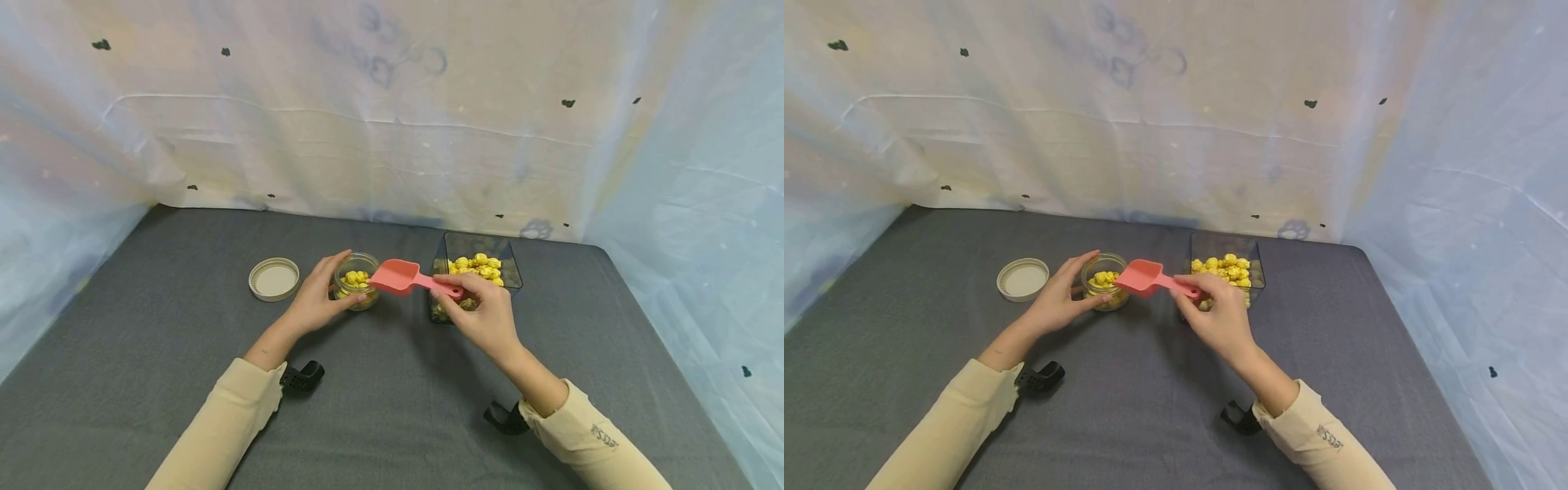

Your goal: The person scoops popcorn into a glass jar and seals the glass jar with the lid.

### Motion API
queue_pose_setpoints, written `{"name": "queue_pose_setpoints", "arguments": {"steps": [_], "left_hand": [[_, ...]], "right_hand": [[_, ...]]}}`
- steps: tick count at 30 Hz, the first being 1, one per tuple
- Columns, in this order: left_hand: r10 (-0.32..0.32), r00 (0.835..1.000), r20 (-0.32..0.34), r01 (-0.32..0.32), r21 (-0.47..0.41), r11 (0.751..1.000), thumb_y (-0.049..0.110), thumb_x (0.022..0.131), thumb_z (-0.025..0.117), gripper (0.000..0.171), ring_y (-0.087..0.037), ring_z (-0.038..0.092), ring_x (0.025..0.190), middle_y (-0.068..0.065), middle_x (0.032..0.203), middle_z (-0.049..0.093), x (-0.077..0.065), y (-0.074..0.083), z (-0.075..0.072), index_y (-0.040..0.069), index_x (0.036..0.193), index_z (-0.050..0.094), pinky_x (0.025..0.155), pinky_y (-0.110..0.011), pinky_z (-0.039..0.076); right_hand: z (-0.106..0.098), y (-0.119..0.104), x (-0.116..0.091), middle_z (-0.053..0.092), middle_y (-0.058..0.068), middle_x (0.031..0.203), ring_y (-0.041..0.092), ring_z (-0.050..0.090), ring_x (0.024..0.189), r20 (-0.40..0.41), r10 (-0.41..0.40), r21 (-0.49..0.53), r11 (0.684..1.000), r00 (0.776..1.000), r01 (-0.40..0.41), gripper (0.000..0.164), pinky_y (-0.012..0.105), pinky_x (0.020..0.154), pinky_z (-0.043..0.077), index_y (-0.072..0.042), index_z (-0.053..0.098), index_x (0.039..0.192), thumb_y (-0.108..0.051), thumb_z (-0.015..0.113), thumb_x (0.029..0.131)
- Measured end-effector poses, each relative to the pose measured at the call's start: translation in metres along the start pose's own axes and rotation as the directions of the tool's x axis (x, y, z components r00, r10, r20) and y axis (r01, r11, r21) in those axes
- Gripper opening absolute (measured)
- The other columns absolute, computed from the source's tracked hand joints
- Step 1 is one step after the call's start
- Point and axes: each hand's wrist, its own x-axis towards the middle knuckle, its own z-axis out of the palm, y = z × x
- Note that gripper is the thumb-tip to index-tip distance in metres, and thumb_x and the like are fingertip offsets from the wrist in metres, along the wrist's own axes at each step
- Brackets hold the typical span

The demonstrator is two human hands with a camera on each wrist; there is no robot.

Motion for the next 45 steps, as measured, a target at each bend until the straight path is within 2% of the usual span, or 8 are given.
{"name": "queue_pose_setpoints", "arguments": {"steps": [12,19,25,31,35,37,41,45], "left_hand": [[0.008,1.0,0.001,-0.008,-0.011,1.0,0.019,0.085,0.075,0.082,-0.039,0.035,0.136,-0.021,0.147,0.033,0.0,-0.001,0.0,0.008,0.151,0.027,0.099,-0.054,0.045],[0.015,1.0,0.003,-0.015,-0.021,1.0,0.016,0.084,0.075,0.083,-0.039,0.035,0.136,-0.022,0.146,0.033,0.0,-0.001,0.0,0.006,0.151,0.027,0.099,-0.054,0.045],[0.023,1.0,0.006,-0.023,-0.022,0.999,0.015,0.084,0.075,0.082,-0.04,0.035,0.135,-0.022,0.146,0.033,0.0,-0.001,0.001,0.005,0.151,0.027,0.098,-0.055,0.045],[0.032,0.999,0.007,-0.032,0.005,0.999,0.016,0.085,0.074,0.083,-0.039,0.037,0.135,-0.022,0.146,0.033,0.0,-0.001,0.001,0.006,0.151,0.025,0.097,-0.053,0.047],[0.042,0.999,0.008,-0.042,0.028,0.999,0.017,0.086,0.073,0.083,-0.038,0.043,0.129,-0.022,0.146,0.033,0.0,0.0,0.002,0.005,0.151,0.025,0.094,-0.051,0.049],[0.044,0.999,0.01,-0.045,0.047,0.998,0.019,0.086,0.073,0.083,-0.037,0.048,0.119,-0.022,0.147,0.033,0.0,0.0,0.002,0.005,0.151,0.024,0.089,-0.05,0.049],[0.049,0.999,0.017,-0.05,0.101,0.994,0.022,0.087,0.072,0.083,-0.039,0.045,0.124,-0.023,0.148,0.033,0.0,0.001,0.001,0.004,0.151,0.024,0.097,-0.055,0.042],[0.059,0.998,0.025,-0.062,0.149,0.987,0.023,0.087,0.072,0.083,-0.041,0.032,0.138,-0.024,0.149,0.031,0.0,0.004,0.0,0.002,0.151,0.023,0.107,-0.06,0.033]], "right_hand": [[0.005,0.009,-0.017,0.07,0.004,0.083,0.005,0.056,0.064,0.008,0.041,-0.024,0.999,0.999,-0.041,0.026,0.02,0.055,0.05,-0.005,0.075,0.103,-0.006,0.08,0.077],[0.008,0.011,-0.021,0.069,0.006,0.083,0.005,0.055,0.064,0.01,0.06,-0.015,0.998,0.998,-0.06,0.027,0.021,0.054,0.051,-0.003,0.074,0.104,-0.006,0.079,0.077],[0.01,0.012,-0.024,0.068,0.005,0.079,0.006,0.056,0.062,0.012,0.079,-0.035,0.996,0.997,-0.079,0.028,0.028,0.053,0.052,-0.003,0.074,0.104,-0.007,0.08,0.077],[0.011,0.013,-0.025,0.07,0.005,0.081,0.008,0.061,0.062,0.029,0.111,-0.049,0.993,0.993,-0.109,0.029,0.024,0.054,0.052,-0.002,0.074,0.105,-0.008,0.08,0.078],[0.011,0.014,-0.025,0.071,0.006,0.08,0.008,0.061,0.062,0.038,0.128,-0.044,0.991,0.991,-0.126,0.028,0.021,0.055,0.052,-0.002,0.074,0.104,-0.008,0.079,0.078],[0.011,0.013,-0.025,0.071,0.006,0.08,0.008,0.061,0.062,0.041,0.142,-0.039,0.989,0.989,-0.14,0.028,0.021,0.054,0.051,-0.002,0.074,0.104,-0.009,0.079,0.078],[0.01,0.012,-0.025,0.071,0.006,0.081,0.006,0.06,0.06,0.036,0.167,-0.036,0.986,0.985,-0.165,0.028,0.019,0.054,0.05,-0.004,0.074,0.105,-0.01,0.079,0.079],[0.009,0.01,-0.025,0.071,0.006,0.081,0.005,0.059,0.058,0.019,0.153,-0.029,0.988,0.988,-0.152,0.027,0.018,0.053,0.05,-0.004,0.074,0.105,-0.01,0.079,0.079]]}}
